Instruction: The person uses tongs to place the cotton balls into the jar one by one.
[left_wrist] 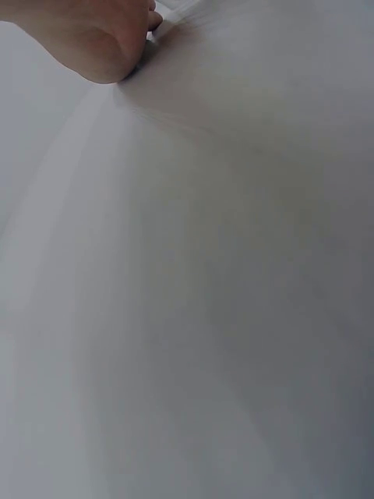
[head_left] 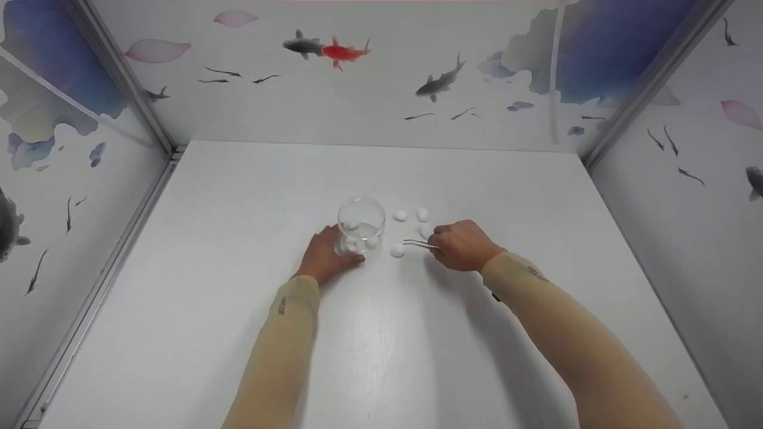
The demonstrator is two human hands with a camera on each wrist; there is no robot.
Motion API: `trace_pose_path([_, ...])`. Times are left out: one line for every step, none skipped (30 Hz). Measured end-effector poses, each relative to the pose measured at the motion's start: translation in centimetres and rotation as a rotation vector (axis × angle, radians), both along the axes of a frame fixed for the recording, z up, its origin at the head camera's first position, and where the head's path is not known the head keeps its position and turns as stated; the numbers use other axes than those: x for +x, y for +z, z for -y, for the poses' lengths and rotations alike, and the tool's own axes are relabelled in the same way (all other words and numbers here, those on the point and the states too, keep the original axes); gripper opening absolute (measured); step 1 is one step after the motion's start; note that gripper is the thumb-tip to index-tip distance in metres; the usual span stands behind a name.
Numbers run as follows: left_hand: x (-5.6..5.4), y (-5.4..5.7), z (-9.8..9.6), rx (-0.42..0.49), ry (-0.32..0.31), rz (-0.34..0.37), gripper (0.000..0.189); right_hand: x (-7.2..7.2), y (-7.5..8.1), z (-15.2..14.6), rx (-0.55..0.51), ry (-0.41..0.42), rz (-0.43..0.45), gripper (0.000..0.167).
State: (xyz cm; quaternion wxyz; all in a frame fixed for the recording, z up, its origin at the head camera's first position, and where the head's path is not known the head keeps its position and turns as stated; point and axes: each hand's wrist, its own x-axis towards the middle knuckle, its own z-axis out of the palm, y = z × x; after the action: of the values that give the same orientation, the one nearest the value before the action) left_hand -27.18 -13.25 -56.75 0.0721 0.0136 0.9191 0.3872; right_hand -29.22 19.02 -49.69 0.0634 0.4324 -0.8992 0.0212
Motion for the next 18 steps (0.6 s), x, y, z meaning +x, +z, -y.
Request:
trace_pose_path([0.0,0.0,0.0,0.001,-0.001,0.000,0.102,0.0,-0.1,0.1,0.007,-0.001,0.005,0.005])
trace_pose_path([0.0,0.0,0.0,0.001,-0.002,-0.002,0.102,0.1,-0.2,0.2,0.014,-0.004,0.011,0.005])
trace_pose_path([0.0,0.1,0.0,0.001,-0.003,-0.002,0.102,0.1,-0.2,0.3,0.018,-0.005,0.015,0.006])
trace_pose_path([0.0,0.1,0.0,-0.001,-0.005,-0.005,0.102,0.0,-0.3,0.4,0.023,-0.002,0.016,0.006])
trace_pose_path([0.0,0.2,0.0,-0.002,-0.005,-0.007,0.102,0.0,-0.4,0.5,0.029,-0.001,0.019,0.006])
trace_pose_path([0.0,0.2,0.0,-0.005,-0.008,-0.011,0.102,0.0,-0.5,0.5,0.032,0.000,0.021,0.006])
trace_pose_path([0.0,0.3,0.0,-0.007,-0.009,-0.012,0.102,0.0,-0.6,0.6,0.034,0.002,0.023,0.006])
trace_pose_path([0.1,0.3,-0.1,-0.009,-0.008,-0.010,0.102,-0.1,-0.7,0.6,0.035,0.005,0.024,0.006])
trace_pose_path([0.1,0.3,-0.1,-0.011,-0.006,-0.006,0.102,-0.1,-0.8,0.7,0.034,0.008,0.025,0.006])
trace_pose_path([0.1,0.3,-0.1,-0.011,-0.005,-0.005,0.103,-0.1,-0.9,0.7,0.035,0.011,0.026,0.005])
trace_pose_path([0.1,0.3,0.0,-0.010,-0.003,-0.001,0.103,-0.1,-0.9,0.8,0.037,0.013,0.026,0.005])
trace_pose_path([0.0,0.2,0.0,-0.010,-0.003,-0.001,0.103,-0.1,-1.0,0.8,0.038,0.017,0.022,0.005])
trace_pose_path([0.0,0.2,0.0,-0.007,-0.002,0.000,0.103,-0.1,-1.1,0.8,0.042,0.020,0.015,0.005])
trace_pose_path([0.0,0.2,0.0,-0.005,-0.003,0.002,0.103,-0.1,-1.2,0.9,0.045,0.023,0.007,0.005])
trace_pose_path([0.0,0.1,0.0,-0.001,-0.002,0.003,0.103,-0.1,-1.3,0.9,0.046,0.027,-0.002,0.005])
trace_pose_path([0.0,0.1,0.1,0.003,-0.002,0.003,0.103,-0.1,-1.4,0.9,0.048,0.032,-0.012,0.005])
trace_pose_path([-0.1,0.0,0.1,0.008,-0.002,0.003,0.103,-0.1,-1.4,1.0,0.050,0.035,-0.021,0.005])
trace_pose_path([-0.1,-0.1,0.1,0.012,-0.002,0.003,0.103,-0.1,-1.6,1.0,0.049,0.039,-0.026,0.006])
